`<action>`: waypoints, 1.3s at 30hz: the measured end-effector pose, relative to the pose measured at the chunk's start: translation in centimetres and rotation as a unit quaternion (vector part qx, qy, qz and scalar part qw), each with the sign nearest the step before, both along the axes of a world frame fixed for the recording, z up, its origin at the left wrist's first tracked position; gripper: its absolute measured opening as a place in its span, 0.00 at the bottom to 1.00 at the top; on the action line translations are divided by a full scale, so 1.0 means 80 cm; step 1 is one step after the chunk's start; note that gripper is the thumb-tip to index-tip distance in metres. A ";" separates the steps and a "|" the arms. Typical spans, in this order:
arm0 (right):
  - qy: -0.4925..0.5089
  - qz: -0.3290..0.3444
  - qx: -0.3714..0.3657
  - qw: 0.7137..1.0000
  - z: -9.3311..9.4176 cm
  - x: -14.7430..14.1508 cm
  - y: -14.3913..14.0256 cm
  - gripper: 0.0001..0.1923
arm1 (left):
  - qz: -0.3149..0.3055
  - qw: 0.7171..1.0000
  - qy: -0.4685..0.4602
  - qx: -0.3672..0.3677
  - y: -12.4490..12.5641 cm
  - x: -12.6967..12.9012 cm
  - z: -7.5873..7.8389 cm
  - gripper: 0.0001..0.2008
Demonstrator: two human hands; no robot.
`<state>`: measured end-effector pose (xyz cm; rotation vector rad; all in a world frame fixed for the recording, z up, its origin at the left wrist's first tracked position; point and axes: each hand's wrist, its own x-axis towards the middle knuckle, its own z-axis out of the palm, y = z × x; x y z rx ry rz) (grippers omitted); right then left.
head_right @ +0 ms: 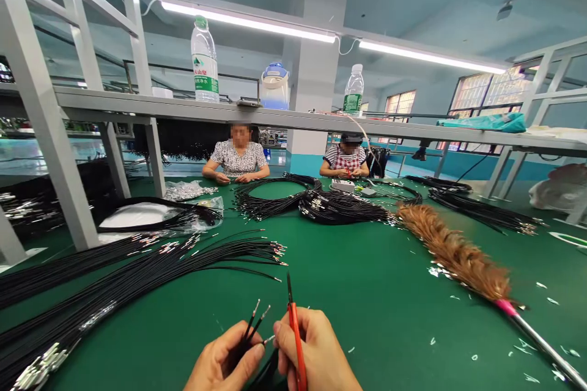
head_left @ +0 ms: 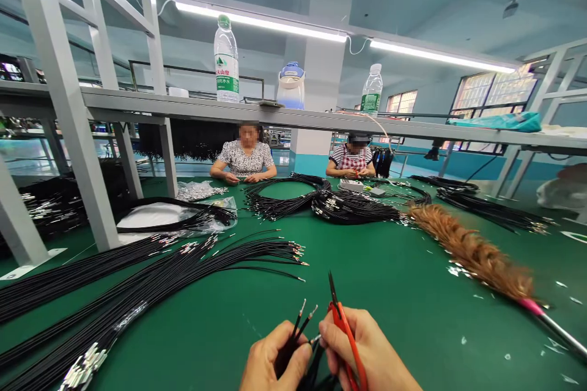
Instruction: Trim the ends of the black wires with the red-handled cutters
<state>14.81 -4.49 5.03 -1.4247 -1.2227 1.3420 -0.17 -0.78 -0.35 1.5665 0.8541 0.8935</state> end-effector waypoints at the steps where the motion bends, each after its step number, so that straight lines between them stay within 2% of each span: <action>1: -0.027 -0.001 0.017 0.999 -0.003 -0.001 -0.002 0.27 | -0.001 1.000 0.008 -0.003 -0.001 0.000 0.002 0.24; 3: -0.086 -0.018 0.069 0.994 -0.009 -0.005 -0.006 0.25 | -0.019 0.999 -0.008 -0.048 -0.003 0.000 0.008 0.25; 5: -0.123 -0.039 0.114 0.985 -0.014 -0.011 -0.010 0.24 | -0.055 0.988 -0.060 -0.131 -0.003 0.001 0.012 0.25; 8: -0.107 -0.055 0.136 0.983 -0.018 -0.019 -0.012 0.24 | -0.110 0.955 -0.143 -0.237 0.000 0.000 0.016 0.24; 10: -0.071 -0.060 0.133 0.987 -0.018 -0.022 -0.010 0.24 | -0.141 0.938 -0.175 -0.263 0.002 -0.002 0.018 0.23; 14: 0.019 -0.052 0.111 0.992 -0.021 -0.019 -0.003 0.24 | -0.194 0.921 -0.209 -0.266 0.004 -0.007 0.025 0.19; 17: 0.052 -0.020 0.107 0.993 -0.025 -0.014 0.002 0.23 | -0.198 0.934 -0.179 -0.239 0.005 -0.008 0.027 0.22; 19: 0.037 -0.008 0.115 0.993 -0.025 -0.010 0.001 0.22 | -0.181 0.949 -0.148 -0.214 0.005 -0.008 0.026 0.23; 21: -0.040 -0.016 0.161 0.986 -0.023 -0.007 -0.002 0.20 | -0.167 0.958 -0.136 -0.191 0.005 -0.007 0.025 0.23; 22: -0.106 -0.018 0.211 0.972 -0.021 -0.006 -0.004 0.17 | -0.161 0.961 -0.135 -0.179 0.005 -0.006 0.025 0.23; 23: -0.183 -0.017 0.276 0.943 -0.019 -0.004 -0.006 0.15 | -0.154 0.964 -0.134 -0.168 0.004 -0.006 0.025 0.23; 25: -0.316 -0.013 0.421 0.850 -0.016 -0.002 -0.007 0.08 | -0.138 0.971 -0.122 -0.151 0.003 -0.005 0.028 0.23; 26: -0.352 -0.007 0.478 0.804 -0.015 -0.001 -0.008 0.06 | -0.127 0.974 -0.116 -0.147 0.002 -0.004 0.029 0.23; 27: -0.368 -0.005 0.508 0.779 -0.014 -0.001 -0.007 0.06 | -0.116 0.976 -0.111 -0.145 0.002 -0.004 0.030 0.23; 28: -0.365 -0.009 0.507 0.781 -0.013 -0.002 -0.007 0.06 | -0.108 0.977 -0.110 -0.145 0.001 -0.004 0.030 0.23; 29: -0.344 -0.017 0.476 0.809 -0.013 -0.004 -0.006 0.07 | -0.104 0.977 -0.114 -0.146 0.001 -0.004 0.030 0.23; 31: -0.249 -0.029 0.338 0.907 -0.012 -0.008 -0.004 0.13 | -0.107 0.974 -0.127 -0.156 0.002 -0.004 0.029 0.22; 32: -0.186 -0.032 0.258 0.947 -0.011 -0.009 -0.003 0.16 | -0.113 0.971 -0.134 -0.163 0.003 -0.004 0.028 0.22; 33: -0.127 -0.031 0.191 0.973 -0.011 -0.011 -0.002 0.18 | -0.119 0.968 -0.142 -0.172 0.003 -0.004 0.027 0.21; 34: -0.081 -0.026 0.146 0.986 -0.010 -0.012 -0.001 0.20 | -0.122 0.965 -0.148 -0.180 0.004 -0.003 0.026 0.21; 36: -0.053 -0.021 0.107 0.993 -0.009 -0.011 0.000 0.23 | -0.116 0.964 -0.154 -0.182 0.005 -0.002 0.024 0.22; 39: -0.132 -0.013 0.091 0.987 -0.006 -0.005 -0.004 0.26 | -0.083 0.972 -0.151 -0.161 0.005 -0.001 0.023 0.22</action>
